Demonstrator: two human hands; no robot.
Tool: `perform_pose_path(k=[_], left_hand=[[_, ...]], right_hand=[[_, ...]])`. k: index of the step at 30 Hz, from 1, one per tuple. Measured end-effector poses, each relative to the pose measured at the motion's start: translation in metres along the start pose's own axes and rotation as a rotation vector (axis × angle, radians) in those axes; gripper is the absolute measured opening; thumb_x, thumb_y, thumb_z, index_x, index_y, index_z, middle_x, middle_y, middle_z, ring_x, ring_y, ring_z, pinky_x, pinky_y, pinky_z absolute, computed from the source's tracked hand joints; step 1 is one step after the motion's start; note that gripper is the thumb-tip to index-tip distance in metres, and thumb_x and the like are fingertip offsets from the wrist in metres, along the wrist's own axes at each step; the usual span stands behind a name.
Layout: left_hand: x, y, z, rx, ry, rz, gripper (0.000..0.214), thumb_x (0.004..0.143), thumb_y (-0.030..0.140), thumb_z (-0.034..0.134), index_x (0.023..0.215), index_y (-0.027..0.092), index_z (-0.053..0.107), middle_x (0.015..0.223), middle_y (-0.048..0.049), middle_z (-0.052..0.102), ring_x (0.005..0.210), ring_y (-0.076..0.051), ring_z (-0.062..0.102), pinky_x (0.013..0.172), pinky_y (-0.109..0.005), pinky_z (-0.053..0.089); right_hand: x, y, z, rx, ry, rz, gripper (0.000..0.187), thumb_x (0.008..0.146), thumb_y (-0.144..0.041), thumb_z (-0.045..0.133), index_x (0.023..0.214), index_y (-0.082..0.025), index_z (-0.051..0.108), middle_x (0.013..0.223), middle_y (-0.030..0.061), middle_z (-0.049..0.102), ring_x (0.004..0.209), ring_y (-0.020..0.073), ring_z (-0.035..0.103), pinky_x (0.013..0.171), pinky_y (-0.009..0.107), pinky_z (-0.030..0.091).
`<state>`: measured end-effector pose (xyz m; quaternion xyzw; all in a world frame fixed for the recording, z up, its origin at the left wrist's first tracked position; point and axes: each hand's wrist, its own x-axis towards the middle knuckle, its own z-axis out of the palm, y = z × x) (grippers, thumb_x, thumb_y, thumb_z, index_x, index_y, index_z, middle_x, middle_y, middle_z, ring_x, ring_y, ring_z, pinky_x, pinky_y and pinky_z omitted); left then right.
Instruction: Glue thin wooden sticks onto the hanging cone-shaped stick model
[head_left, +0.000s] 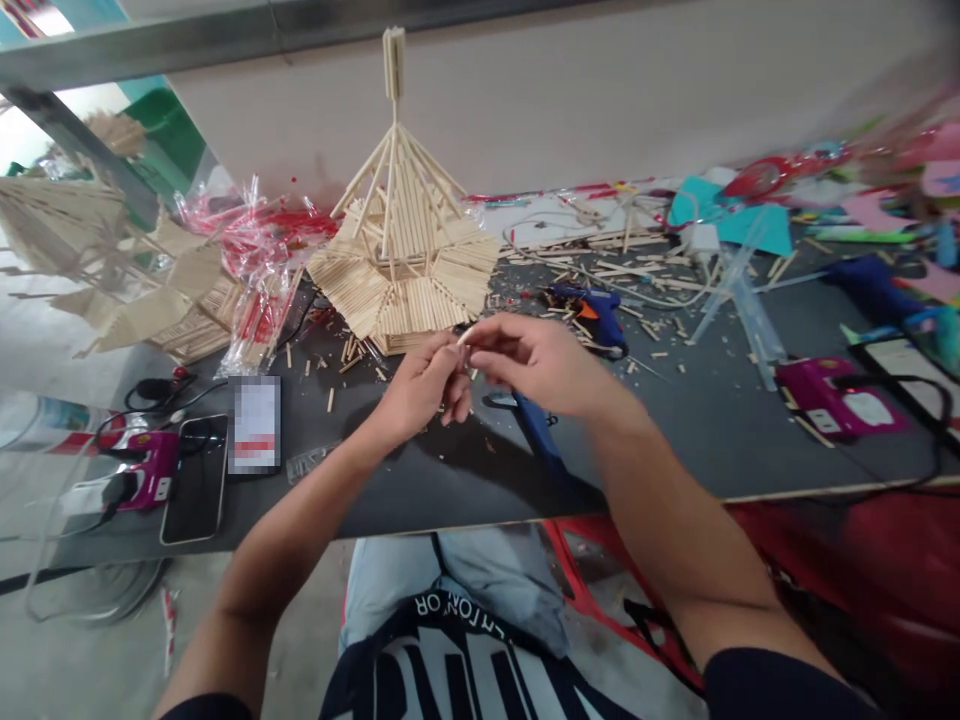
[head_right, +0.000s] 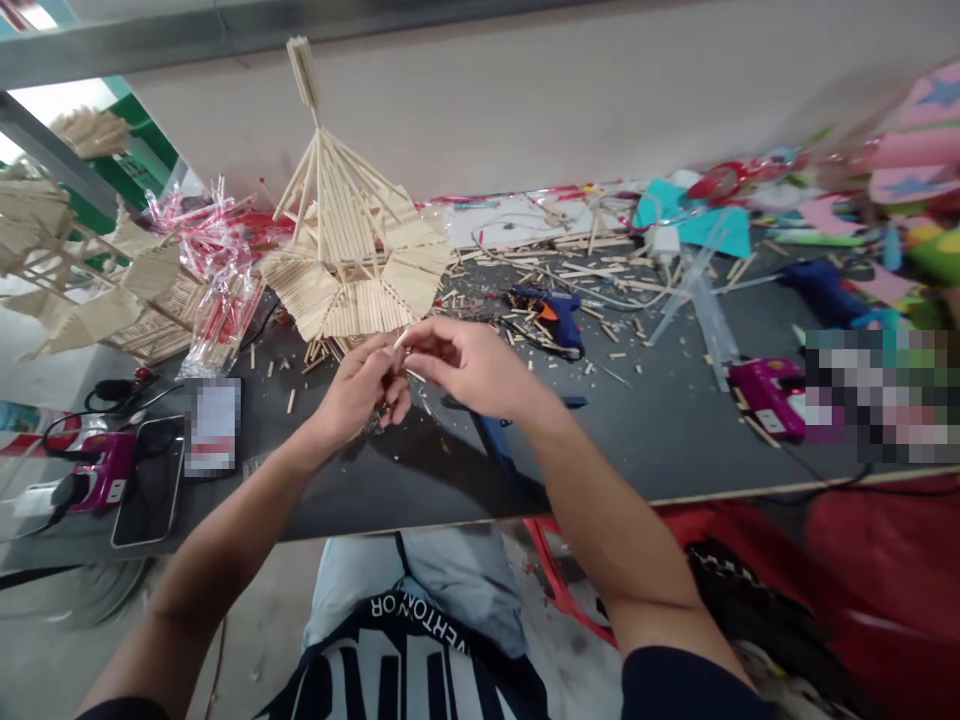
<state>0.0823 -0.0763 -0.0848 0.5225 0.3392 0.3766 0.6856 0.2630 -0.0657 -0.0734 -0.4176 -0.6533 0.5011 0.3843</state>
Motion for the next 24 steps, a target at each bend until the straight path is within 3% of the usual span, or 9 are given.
perform_pose_path(k=[3, 5, 8, 12, 16, 24], left_hand=[[-0.015, -0.010, -0.004, 0.380, 0.002, 0.069, 0.029, 0.104, 0.037, 0.034, 0.081, 0.022, 0.039, 0.055, 0.0091, 0.043, 0.042, -0.007, 0.052, 0.044, -0.019, 0.037], [-0.022, -0.015, -0.006, 0.636, -0.007, 0.081, 0.030, 0.105, 0.038, 0.028, 0.083, 0.022, 0.040, 0.056, 0.0078, 0.047, 0.045, -0.008, 0.051, 0.053, -0.021, 0.040], [-0.025, -0.022, -0.010, 0.790, -0.049, 0.091, 0.029, 0.104, 0.037, 0.033, 0.084, 0.021, 0.045, 0.060, 0.0042, 0.053, 0.053, -0.011, 0.052, 0.062, -0.025, 0.039], [-0.025, -0.033, -0.017, 0.913, -0.042, 0.101, 0.020, 0.100, 0.031, 0.041, 0.084, 0.021, 0.046, 0.069, 0.0006, 0.055, 0.060, -0.015, 0.049, 0.065, -0.029, 0.033], [-0.027, -0.047, -0.022, 0.969, -0.011, 0.073, 0.019, 0.102, 0.030, 0.037, 0.087, 0.022, 0.046, 0.068, -0.0004, 0.052, 0.060, -0.017, 0.046, 0.064, -0.030, 0.031], [-0.022, -0.062, -0.023, 0.848, 0.017, 0.045, 0.023, 0.103, 0.031, 0.036, 0.082, 0.023, 0.039, 0.069, 0.0016, 0.049, 0.061, -0.014, 0.045, 0.062, -0.027, 0.035]], right_hand=[[-0.018, 0.022, 0.030, 0.165, 0.186, 0.006, 0.027, 0.084, -0.045, 0.076, 0.085, -0.021, 0.063, 0.062, -0.0037, 0.059, 0.051, 0.0104, 0.053, 0.049, 0.025, 0.043], [-0.028, 0.033, 0.044, 0.230, 0.255, 0.063, 0.034, 0.078, -0.049, 0.080, 0.085, -0.022, 0.061, 0.062, -0.0038, 0.059, 0.053, 0.0120, 0.055, 0.049, 0.026, 0.045], [-0.038, 0.044, 0.060, 0.245, 0.319, 0.095, 0.037, 0.080, -0.055, 0.076, 0.084, -0.022, 0.060, 0.064, -0.0026, 0.061, 0.054, 0.0132, 0.055, 0.051, 0.027, 0.046], [-0.039, 0.060, 0.080, 0.225, 0.417, 0.093, 0.039, 0.086, -0.061, 0.066, 0.082, -0.022, 0.060, 0.065, -0.0014, 0.059, 0.054, 0.0133, 0.052, 0.050, 0.027, 0.043], [-0.033, 0.076, 0.098, 0.235, 0.541, 0.099, 0.042, 0.085, -0.062, 0.064, 0.076, -0.022, 0.055, 0.062, -0.0030, 0.052, 0.052, 0.0117, 0.046, 0.047, 0.026, 0.036], [-0.036, 0.085, 0.099, 0.297, 0.508, 0.093, 0.043, 0.082, -0.064, 0.067, 0.079, -0.023, 0.055, 0.064, -0.0027, 0.056, 0.053, 0.0111, 0.048, 0.047, 0.024, 0.036]])
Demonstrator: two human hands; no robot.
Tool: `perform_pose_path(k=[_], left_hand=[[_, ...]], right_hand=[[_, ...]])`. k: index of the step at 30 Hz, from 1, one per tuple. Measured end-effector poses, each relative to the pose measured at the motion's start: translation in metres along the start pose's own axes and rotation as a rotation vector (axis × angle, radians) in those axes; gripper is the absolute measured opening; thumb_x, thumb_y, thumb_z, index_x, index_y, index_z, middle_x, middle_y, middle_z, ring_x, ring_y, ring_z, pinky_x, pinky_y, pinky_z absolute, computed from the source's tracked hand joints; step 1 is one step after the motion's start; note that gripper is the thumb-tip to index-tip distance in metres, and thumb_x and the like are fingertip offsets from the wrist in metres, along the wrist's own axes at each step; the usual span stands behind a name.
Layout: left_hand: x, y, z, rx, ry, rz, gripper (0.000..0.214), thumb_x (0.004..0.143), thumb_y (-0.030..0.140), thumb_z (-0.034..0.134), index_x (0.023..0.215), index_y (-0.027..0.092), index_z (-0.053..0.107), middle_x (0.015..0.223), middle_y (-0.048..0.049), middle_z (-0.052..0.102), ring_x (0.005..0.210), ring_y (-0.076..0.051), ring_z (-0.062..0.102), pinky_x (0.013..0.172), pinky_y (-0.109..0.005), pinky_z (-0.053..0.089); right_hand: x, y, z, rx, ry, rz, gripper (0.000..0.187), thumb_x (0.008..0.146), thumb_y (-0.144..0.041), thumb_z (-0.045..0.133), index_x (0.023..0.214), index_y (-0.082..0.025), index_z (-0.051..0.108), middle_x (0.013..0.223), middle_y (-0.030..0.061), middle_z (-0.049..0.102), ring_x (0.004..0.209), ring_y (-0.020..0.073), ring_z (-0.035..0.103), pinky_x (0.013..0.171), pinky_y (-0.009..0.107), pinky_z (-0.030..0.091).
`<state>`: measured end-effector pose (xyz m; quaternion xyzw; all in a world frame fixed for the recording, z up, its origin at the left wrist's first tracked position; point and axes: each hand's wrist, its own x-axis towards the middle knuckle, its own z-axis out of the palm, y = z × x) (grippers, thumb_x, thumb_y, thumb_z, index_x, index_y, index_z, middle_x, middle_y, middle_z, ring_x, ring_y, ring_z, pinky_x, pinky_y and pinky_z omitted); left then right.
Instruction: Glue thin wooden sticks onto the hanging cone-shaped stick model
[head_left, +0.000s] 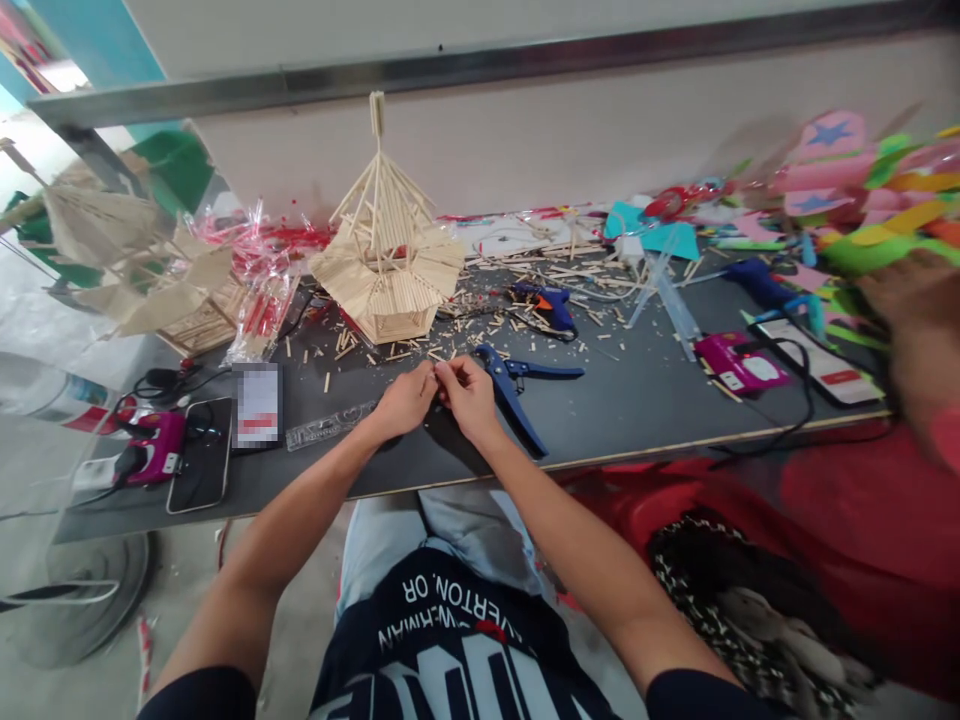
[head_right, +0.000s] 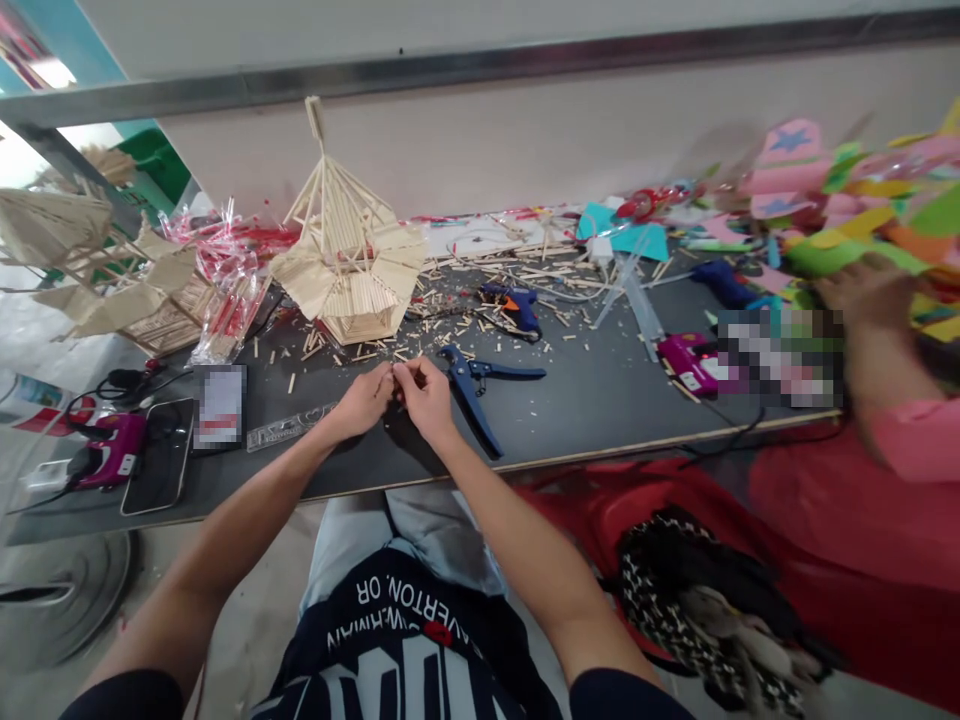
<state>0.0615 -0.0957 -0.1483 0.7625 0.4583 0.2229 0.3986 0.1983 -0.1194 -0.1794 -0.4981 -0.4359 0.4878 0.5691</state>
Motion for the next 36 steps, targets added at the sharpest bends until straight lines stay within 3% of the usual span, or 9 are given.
perform_pose_path(k=[6, 20, 29, 36], left_hand=[[0.001, 0.000, 0.000, -0.169, -0.075, -0.028, 0.027, 0.105, 0.034, 0.027, 0.081, 0.023, 0.032, 0.062, 0.0069, 0.037, 0.048, -0.008, 0.038, 0.051, -0.021, 0.033], [0.005, -0.006, 0.007, -0.231, -0.050, -0.026, 0.025, 0.103, 0.032, 0.034, 0.080, 0.022, 0.037, 0.060, 0.0075, 0.039, 0.049, -0.008, 0.036, 0.051, -0.021, 0.029], [0.004, 0.003, 0.001, -0.323, -0.115, -0.022, 0.027, 0.104, 0.028, 0.032, 0.078, 0.022, 0.035, 0.059, 0.0077, 0.039, 0.044, -0.006, 0.041, 0.046, -0.020, 0.033], [-0.001, 0.009, 0.000, -0.312, -0.081, -0.038, 0.027, 0.103, 0.025, 0.035, 0.076, 0.022, 0.034, 0.055, 0.0089, 0.038, 0.045, -0.006, 0.040, 0.049, -0.021, 0.030]], right_hand=[[0.005, 0.007, 0.000, 0.036, -0.029, -0.031, 0.043, 0.080, -0.061, 0.072, 0.079, -0.021, 0.055, 0.063, -0.0042, 0.056, 0.052, 0.0088, 0.047, 0.047, 0.022, 0.036], [0.007, 0.014, -0.006, 0.071, 0.005, -0.060, 0.042, 0.082, -0.059, 0.073, 0.079, -0.021, 0.057, 0.061, -0.0062, 0.055, 0.048, 0.0066, 0.046, 0.044, 0.020, 0.034], [0.005, 0.015, -0.006, 0.070, 0.001, -0.081, 0.042, 0.083, -0.058, 0.073, 0.079, -0.021, 0.056, 0.059, -0.0073, 0.053, 0.046, 0.0057, 0.043, 0.043, 0.019, 0.032], [0.001, 0.014, -0.007, 0.039, 0.018, -0.119, 0.041, 0.084, -0.057, 0.074, 0.077, -0.021, 0.056, 0.059, -0.0074, 0.051, 0.047, 0.0062, 0.042, 0.046, 0.021, 0.033]])
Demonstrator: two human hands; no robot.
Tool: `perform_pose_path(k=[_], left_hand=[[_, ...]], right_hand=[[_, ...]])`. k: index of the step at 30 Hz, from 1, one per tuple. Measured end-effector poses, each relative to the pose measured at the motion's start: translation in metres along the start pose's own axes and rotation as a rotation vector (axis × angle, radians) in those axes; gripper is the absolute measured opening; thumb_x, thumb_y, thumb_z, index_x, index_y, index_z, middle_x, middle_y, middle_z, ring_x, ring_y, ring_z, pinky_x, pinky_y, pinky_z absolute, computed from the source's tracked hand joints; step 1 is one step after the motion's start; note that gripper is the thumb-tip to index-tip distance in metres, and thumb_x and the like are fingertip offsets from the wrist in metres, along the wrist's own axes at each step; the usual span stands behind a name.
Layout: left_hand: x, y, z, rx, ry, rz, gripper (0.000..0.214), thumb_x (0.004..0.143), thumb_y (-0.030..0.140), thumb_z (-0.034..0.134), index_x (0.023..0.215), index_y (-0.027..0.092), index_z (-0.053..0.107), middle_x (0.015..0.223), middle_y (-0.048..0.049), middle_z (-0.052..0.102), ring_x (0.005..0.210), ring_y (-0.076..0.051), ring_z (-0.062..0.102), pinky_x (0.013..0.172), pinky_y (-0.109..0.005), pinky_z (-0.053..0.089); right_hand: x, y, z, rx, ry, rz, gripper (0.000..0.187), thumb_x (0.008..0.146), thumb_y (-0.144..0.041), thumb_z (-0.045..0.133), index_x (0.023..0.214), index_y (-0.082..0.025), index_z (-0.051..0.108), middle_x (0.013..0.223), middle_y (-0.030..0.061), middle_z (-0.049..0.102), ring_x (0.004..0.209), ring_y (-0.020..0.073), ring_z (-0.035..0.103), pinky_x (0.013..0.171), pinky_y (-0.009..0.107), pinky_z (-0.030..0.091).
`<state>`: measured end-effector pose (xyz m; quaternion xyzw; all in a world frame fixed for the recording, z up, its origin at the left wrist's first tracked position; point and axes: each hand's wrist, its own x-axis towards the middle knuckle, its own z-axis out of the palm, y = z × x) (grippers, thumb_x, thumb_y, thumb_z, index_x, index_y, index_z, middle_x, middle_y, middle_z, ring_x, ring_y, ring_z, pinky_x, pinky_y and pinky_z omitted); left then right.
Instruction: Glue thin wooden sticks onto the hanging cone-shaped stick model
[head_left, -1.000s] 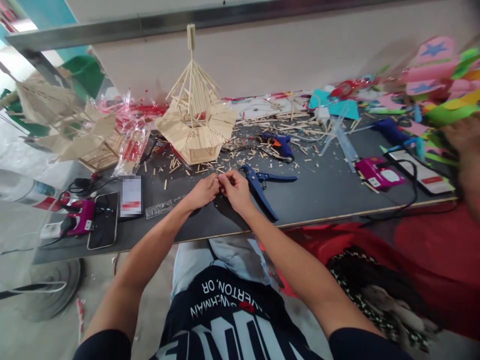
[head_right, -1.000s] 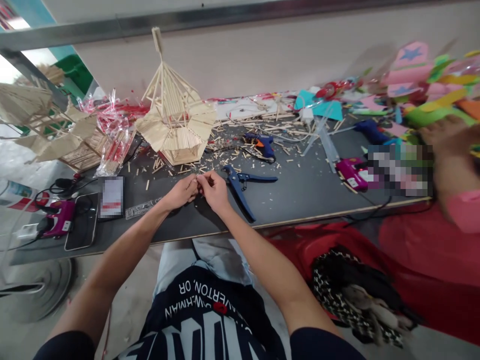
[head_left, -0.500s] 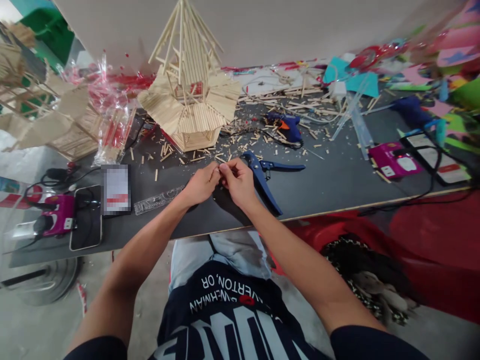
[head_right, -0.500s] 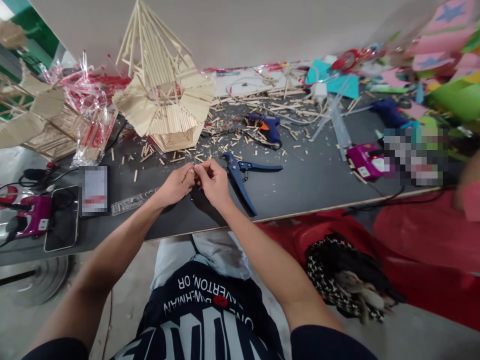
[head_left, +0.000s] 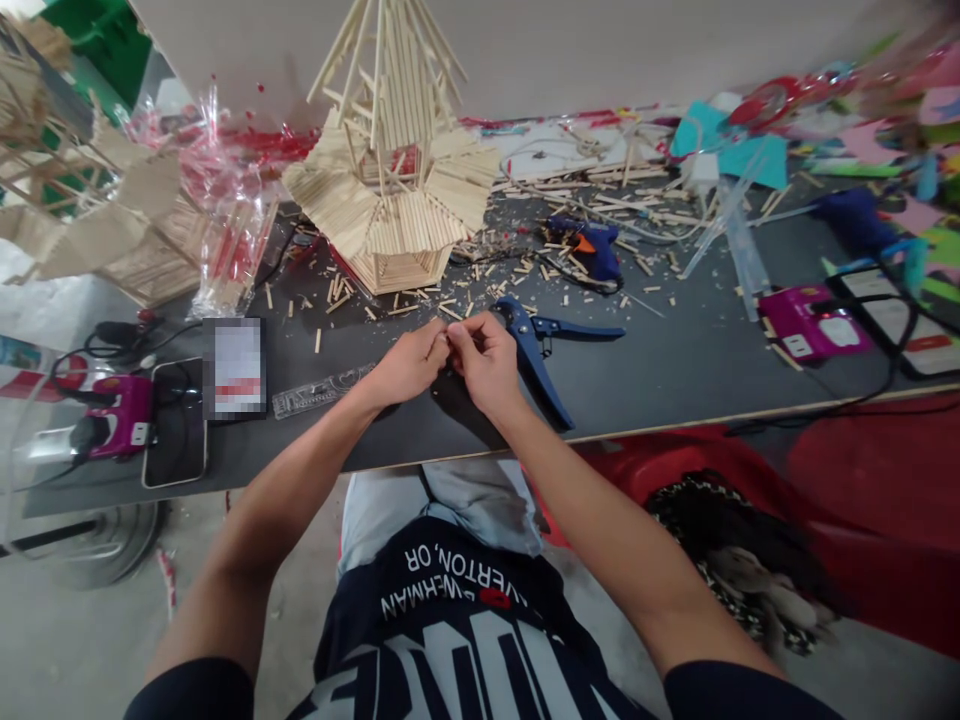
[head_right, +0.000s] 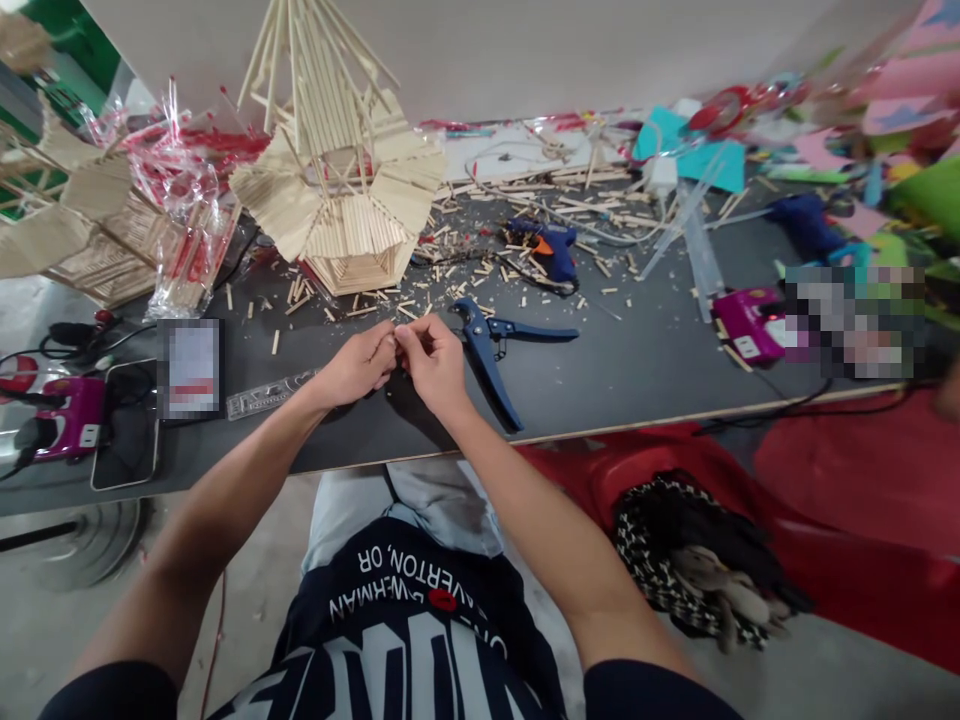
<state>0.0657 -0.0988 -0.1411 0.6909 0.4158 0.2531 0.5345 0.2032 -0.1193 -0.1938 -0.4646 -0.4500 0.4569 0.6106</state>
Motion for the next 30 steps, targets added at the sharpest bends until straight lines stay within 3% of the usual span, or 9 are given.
perform_pose_path(k=[6, 10, 12, 17, 22, 26, 30], left_hand=[[0.000, -0.005, -0.001, -0.116, -0.016, 0.022, 0.028, 0.103, 0.029, 0.033, 0.076, 0.022, 0.035, 0.055, 0.0098, 0.034, 0.042, -0.006, 0.036, 0.047, -0.021, 0.032], [-0.003, -0.004, -0.007, -0.208, -0.057, 0.057, 0.031, 0.105, 0.034, 0.032, 0.077, 0.022, 0.039, 0.052, 0.0087, 0.040, 0.042, -0.007, 0.044, 0.047, -0.020, 0.038], [-0.003, -0.004, -0.009, -0.236, -0.018, 0.096, 0.035, 0.106, 0.041, 0.033, 0.082, 0.020, 0.046, 0.053, 0.0071, 0.046, 0.044, -0.007, 0.047, 0.046, -0.019, 0.038], [-0.002, -0.005, -0.009, -0.268, 0.080, 0.217, 0.032, 0.097, 0.045, 0.062, 0.105, 0.015, 0.065, 0.071, 0.0017, 0.062, 0.048, -0.005, 0.055, 0.042, -0.016, 0.040], [-0.002, -0.001, -0.006, -0.390, 0.142, 0.200, 0.034, 0.088, 0.040, 0.076, 0.108, 0.013, 0.075, 0.080, -0.0041, 0.072, 0.055, -0.007, 0.062, 0.043, -0.016, 0.046], [-0.003, 0.004, -0.005, -0.466, 0.137, 0.145, 0.038, 0.077, 0.039, 0.086, 0.102, 0.013, 0.076, 0.069, -0.0013, 0.070, 0.052, -0.008, 0.060, 0.043, -0.017, 0.048], [0.000, 0.003, -0.009, -0.530, 0.192, 0.092, 0.038, 0.077, 0.044, 0.086, 0.094, 0.012, 0.076, 0.057, 0.0021, 0.062, 0.044, -0.005, 0.052, 0.038, -0.014, 0.040]], right_hand=[[-0.003, -0.009, 0.002, -0.034, 0.002, -0.037, 0.039, 0.086, -0.054, 0.073, 0.075, -0.021, 0.056, 0.059, -0.0061, 0.056, 0.047, 0.0063, 0.044, 0.047, 0.022, 0.036], [-0.004, -0.015, 0.005, 0.006, -0.008, -0.042, 0.039, 0.088, -0.056, 0.070, 0.077, -0.022, 0.054, 0.059, -0.0068, 0.057, 0.043, 0.0055, 0.044, 0.043, 0.021, 0.034], [-0.004, -0.019, 0.006, 0.069, 0.017, -0.046, 0.040, 0.088, -0.056, 0.070, 0.078, -0.022, 0.051, 0.059, -0.0076, 0.056, 0.042, 0.0050, 0.044, 0.040, 0.020, 0.031], [-0.004, -0.026, 0.005, 0.215, 0.104, -0.020, 0.042, 0.085, -0.056, 0.073, 0.077, -0.023, 0.048, 0.060, -0.0085, 0.056, 0.042, 0.0039, 0.044, 0.037, 0.019, 0.028], [-0.002, -0.029, 0.007, 0.194, 0.132, 0.010, 0.047, 0.082, -0.061, 0.073, 0.076, -0.024, 0.046, 0.060, -0.0087, 0.054, 0.042, 0.0043, 0.042, 0.038, 0.020, 0.028], [-0.005, -0.028, 0.008, 0.162, 0.112, 0.028, 0.046, 0.083, -0.061, 0.072, 0.076, -0.024, 0.047, 0.060, -0.0080, 0.054, 0.043, 0.0048, 0.043, 0.038, 0.020, 0.030], [-0.009, -0.028, 0.009, 0.111, 0.016, 0.016, 0.040, 0.087, -0.056, 0.071, 0.075, -0.022, 0.054, 0.058, -0.0070, 0.053, 0.043, 0.0048, 0.045, 0.039, 0.019, 0.032]])
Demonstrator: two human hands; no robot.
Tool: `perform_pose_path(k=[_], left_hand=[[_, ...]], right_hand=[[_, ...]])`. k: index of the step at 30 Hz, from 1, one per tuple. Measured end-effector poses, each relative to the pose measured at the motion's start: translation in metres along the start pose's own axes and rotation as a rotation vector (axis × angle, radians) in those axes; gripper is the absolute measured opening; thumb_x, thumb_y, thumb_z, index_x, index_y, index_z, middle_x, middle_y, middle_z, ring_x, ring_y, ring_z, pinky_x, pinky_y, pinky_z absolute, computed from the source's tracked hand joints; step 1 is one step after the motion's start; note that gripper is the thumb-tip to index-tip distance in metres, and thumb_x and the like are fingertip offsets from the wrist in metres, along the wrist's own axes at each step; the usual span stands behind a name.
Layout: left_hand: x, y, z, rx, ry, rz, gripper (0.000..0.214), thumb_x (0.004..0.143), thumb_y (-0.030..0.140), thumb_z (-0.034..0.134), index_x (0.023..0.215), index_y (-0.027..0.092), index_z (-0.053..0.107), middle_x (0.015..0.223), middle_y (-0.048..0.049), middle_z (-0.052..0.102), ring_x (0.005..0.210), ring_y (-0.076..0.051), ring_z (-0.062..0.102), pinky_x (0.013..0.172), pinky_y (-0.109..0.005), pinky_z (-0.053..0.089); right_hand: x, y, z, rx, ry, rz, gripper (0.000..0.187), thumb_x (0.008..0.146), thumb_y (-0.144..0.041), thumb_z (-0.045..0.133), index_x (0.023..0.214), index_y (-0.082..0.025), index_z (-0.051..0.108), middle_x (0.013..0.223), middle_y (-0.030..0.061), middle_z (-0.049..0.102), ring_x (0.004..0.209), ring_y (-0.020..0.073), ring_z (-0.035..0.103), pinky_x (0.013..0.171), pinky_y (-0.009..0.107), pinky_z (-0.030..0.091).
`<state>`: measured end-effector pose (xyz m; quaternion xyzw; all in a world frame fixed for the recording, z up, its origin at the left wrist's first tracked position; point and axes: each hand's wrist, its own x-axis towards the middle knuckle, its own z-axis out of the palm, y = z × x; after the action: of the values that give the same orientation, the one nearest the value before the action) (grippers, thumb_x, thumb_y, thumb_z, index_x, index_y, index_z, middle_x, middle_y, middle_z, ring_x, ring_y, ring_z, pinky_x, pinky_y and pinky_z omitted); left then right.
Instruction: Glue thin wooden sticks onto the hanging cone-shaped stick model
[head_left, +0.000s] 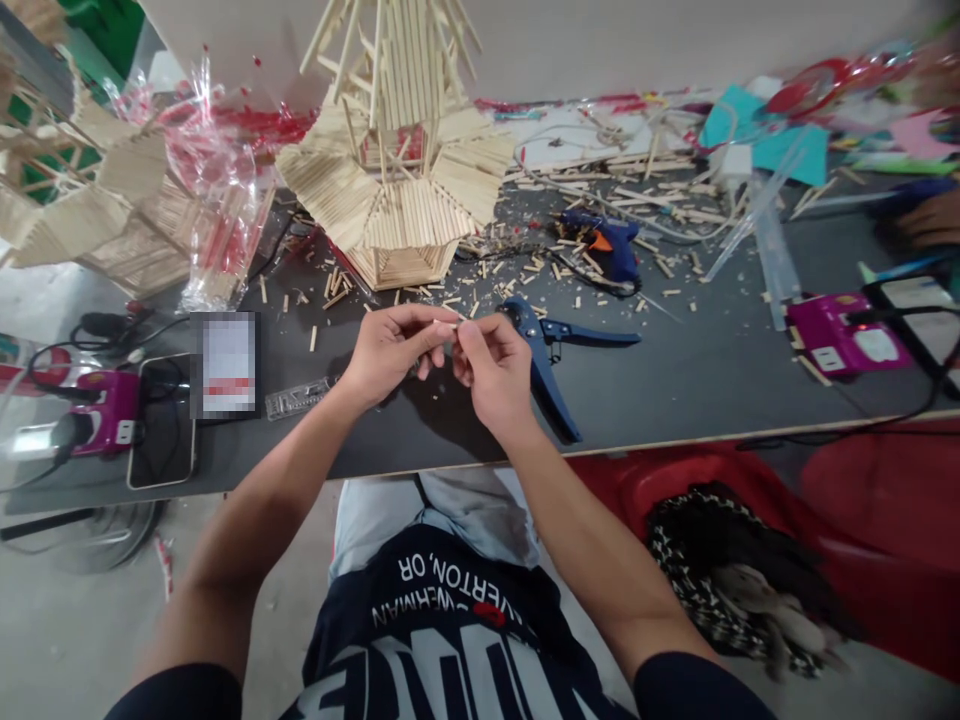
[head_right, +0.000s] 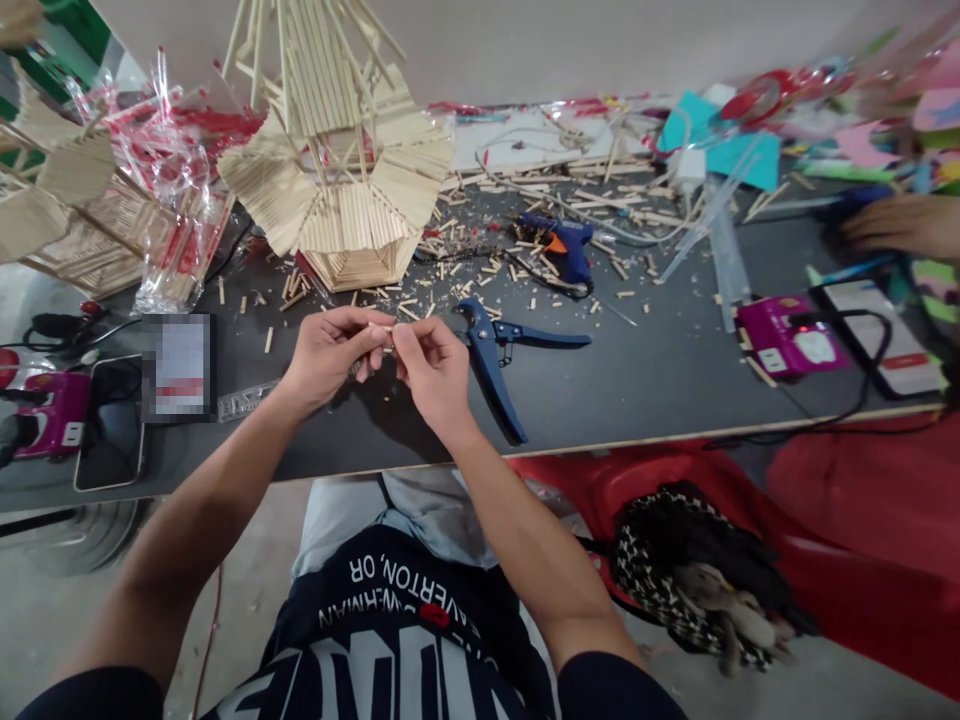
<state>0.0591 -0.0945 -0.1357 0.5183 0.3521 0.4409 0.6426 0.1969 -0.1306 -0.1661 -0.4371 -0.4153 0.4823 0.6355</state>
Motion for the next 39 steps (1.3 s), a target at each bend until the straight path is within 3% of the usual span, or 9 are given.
perform_pose_path(k=[3, 7, 10, 13, 18, 22, 25, 30, 39], left_hand=[[0.001, 0.001, -0.005, -0.065, 0.038, -0.023, 0.038, 0.075, 0.046, 0.087, 0.090, 0.014, 0.075, 0.066, 0.0009, 0.066, 0.042, -0.001, 0.047, 0.036, -0.012, 0.034], [0.002, 0.006, -0.010, -0.084, -0.053, 0.026, 0.032, 0.077, 0.040, 0.087, 0.083, 0.014, 0.069, 0.095, -0.0046, 0.073, 0.055, -0.006, 0.064, 0.040, -0.013, 0.043], [0.003, 0.011, -0.014, -0.083, -0.086, 0.043, 0.029, 0.086, 0.041, 0.079, 0.089, 0.017, 0.064, 0.079, 0.0000, 0.070, 0.053, -0.011, 0.069, 0.038, -0.016, 0.045], [0.003, 0.016, -0.020, -0.019, -0.099, 0.053, 0.031, 0.087, 0.044, 0.078, 0.091, 0.016, 0.064, 0.076, 0.0005, 0.070, 0.042, -0.005, 0.059, 0.036, -0.014, 0.041], [0.001, 0.025, -0.029, 0.041, -0.111, -0.029, 0.042, 0.077, 0.041, 0.088, 0.100, 0.015, 0.065, 0.066, 0.0010, 0.069, 0.041, -0.003, 0.050, 0.038, -0.013, 0.039], [0.000, 0.025, -0.031, 0.039, -0.134, -0.073, 0.046, 0.075, 0.038, 0.089, 0.102, 0.017, 0.059, 0.063, 0.0012, 0.070, 0.039, -0.004, 0.048, 0.037, -0.014, 0.037], [0.000, 0.024, -0.030, 0.082, -0.171, -0.039, 0.041, 0.081, 0.049, 0.082, 0.093, 0.015, 0.062, 0.066, -0.0008, 0.069, 0.042, -0.005, 0.053, 0.037, -0.015, 0.039], [-0.006, 0.029, -0.026, 0.244, -0.132, 0.154, 0.045, 0.099, 0.057, 0.055, 0.097, 0.014, 0.067, 0.070, -0.0023, 0.068, 0.047, -0.007, 0.058, 0.043, -0.017, 0.044], [-0.017, 0.029, -0.015, 0.786, -0.030, 0.573, 0.017, 0.097, 0.032, 0.066, 0.103, 0.019, 0.075, 0.087, -0.0036, 0.076, 0.062, -0.008, 0.064, 0.064, -0.020, 0.051]], right_hand=[[0.002, -0.005, -0.001, -0.060, -0.078, -0.012, 0.036, 0.091, -0.053, 0.067, 0.077, -0.021, 0.061, 0.062, -0.0049, 0.058, 0.046, 0.0055, 0.048, 0.042, 0.020, 0.036], [0.008, -0.022, -0.007, -0.203, -0.103, -0.128, 0.026, 0.095, -0.046, 0.065, 0.090, -0.021, 0.070, 0.074, -0.0016, 0.064, 0.062, 0.0081, 0.058, 0.060, 0.023, 0.050], [0.015, -0.036, -0.012, -0.351, -0.163, -0.239, 0.020, 0.095, -0.038, 0.067, 0.109, -0.025, 0.071, 0.092, 0.0014, 0.066, 0.074, 0.0105, 0.061, 0.069, 0.026, 0.054], [0.023, -0.043, -0.013, -0.505, -0.257, -0.371, 0.026, 0.096, -0.031, 0.065, 0.121, -0.030, 0.071, 0.106, 0.0034, 0.063, 0.076, 0.0105, 0.060, 0.068, 0.027, 0.054], [0.027, -0.042, -0.008, -0.534, -0.411, -0.484, 0.027, 0.095, -0.024, 0.065, 0.120, -0.033, 0.073, 0.102, 0.0012, 0.067, 0.080, 0.0111, 0.063, 0.068, 0.027, 0.053], [0.023, -0.040, -0.007, -0.437, -0.373, -0.391, 0.009, 0.092, -0.027, 0.071, 0.099, -0.030, 0.076, 0.093, -0.0010, 0.070, 0.082, 0.0132, 0.065, 0.069, 0.029, 0.053], [0.019, -0.040, -0.008, -0.390, -0.298, -0.347, 0.003, 0.091, -0.027, 0.072, 0.091, -0.027, 0.075, 0.088, -0.0020, 0.071, 0.078, 0.0125, 0.065, 0.068, 0.029, 0.053], [0.014, -0.046, -0.011, -0.327, -0.101, -0.268, 0.002, 0.089, -0.027, 0.074, 0.089, -0.026, 0.074, 0.075, -0.0045, 0.068, 0.059, 0.0079, 0.060, 0.057, 0.024, 0.050], [0.002, -0.055, -0.014, -0.340, -0.052, -0.267, 0.003, 0.089, -0.028, 0.074, 0.089, -0.025, 0.074, 0.075, -0.0043, 0.068, 0.059, 0.0080, 0.061, 0.056, 0.023, 0.053]])
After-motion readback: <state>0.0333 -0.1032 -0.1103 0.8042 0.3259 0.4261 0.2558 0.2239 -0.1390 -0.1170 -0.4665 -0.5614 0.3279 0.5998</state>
